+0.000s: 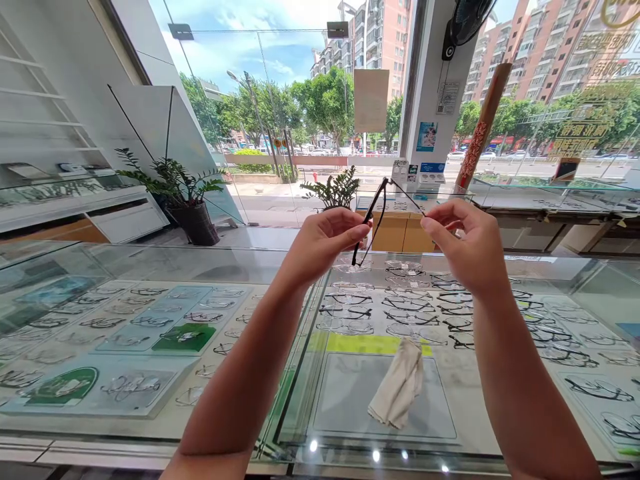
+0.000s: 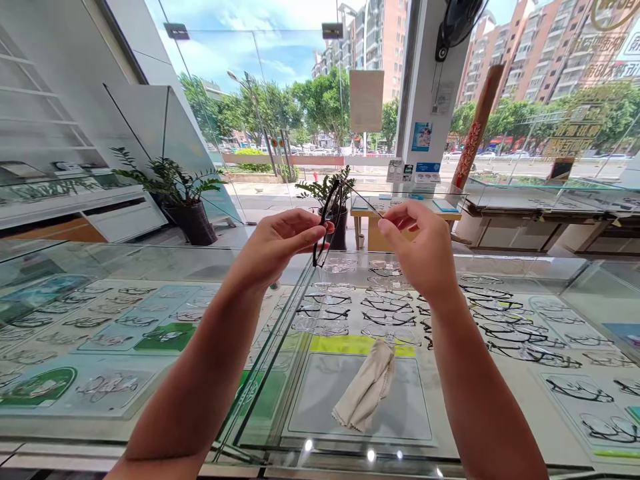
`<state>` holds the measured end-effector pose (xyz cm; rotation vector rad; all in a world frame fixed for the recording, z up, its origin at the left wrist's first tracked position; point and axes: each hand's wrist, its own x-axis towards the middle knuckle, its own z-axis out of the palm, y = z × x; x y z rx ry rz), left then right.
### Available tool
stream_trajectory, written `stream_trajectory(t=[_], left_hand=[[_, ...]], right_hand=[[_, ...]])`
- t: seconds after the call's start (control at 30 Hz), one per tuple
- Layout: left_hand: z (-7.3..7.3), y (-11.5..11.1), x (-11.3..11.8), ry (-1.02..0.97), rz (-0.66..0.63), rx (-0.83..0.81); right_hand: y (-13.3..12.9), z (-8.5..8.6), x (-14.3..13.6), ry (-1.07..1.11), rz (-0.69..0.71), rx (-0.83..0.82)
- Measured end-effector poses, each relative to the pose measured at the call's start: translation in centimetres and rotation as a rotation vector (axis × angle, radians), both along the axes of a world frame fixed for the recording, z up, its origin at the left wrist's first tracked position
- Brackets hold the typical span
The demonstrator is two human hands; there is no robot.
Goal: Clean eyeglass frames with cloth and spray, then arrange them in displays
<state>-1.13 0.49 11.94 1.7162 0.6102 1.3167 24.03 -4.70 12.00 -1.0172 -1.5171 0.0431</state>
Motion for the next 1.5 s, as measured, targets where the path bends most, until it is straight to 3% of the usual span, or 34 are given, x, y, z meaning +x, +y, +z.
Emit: stream_trajectory(t=[0.17, 0.3, 0.5, 0.8, 1.13, 1.37, 1.5], left_hand=[[0.3, 0.2, -0.6, 0.091, -0.002, -0.023], [-0.1, 0.4, -0.3, 0.066, 0.042, -0.061], [-0.5, 0.2, 0.4, 0.074, 0.024, -0.047], [-0.9, 0.2, 0.9, 0.014, 0.025, -0.033], [-1.1, 0.3, 1.6, -0.031, 0.065, -0.031], [-0.8, 0.7, 1.4, -0.236, 0.175, -0.037], [-0.8, 1.2, 1.1, -0.354, 0.228, 0.000]], right_hand=[[-0.2, 0.4, 1.0, -0.136, -0.196, 0.159], [-1.0, 0.2, -0.6, -0.178, -0.332, 0.263], [-1.0, -0.8, -3.3, -0.420, -0.004, 0.226], [0.3, -2.1, -3.4, -0.496, -0.136, 0.215], [0.2, -2.1, -3.3, -0.502, -0.137, 0.130], [0.6, -2.0, -2.4, -0.452, -0.207, 0.102], [0.2, -1.5, -2.0, -0.453, -0.170, 0.000]])
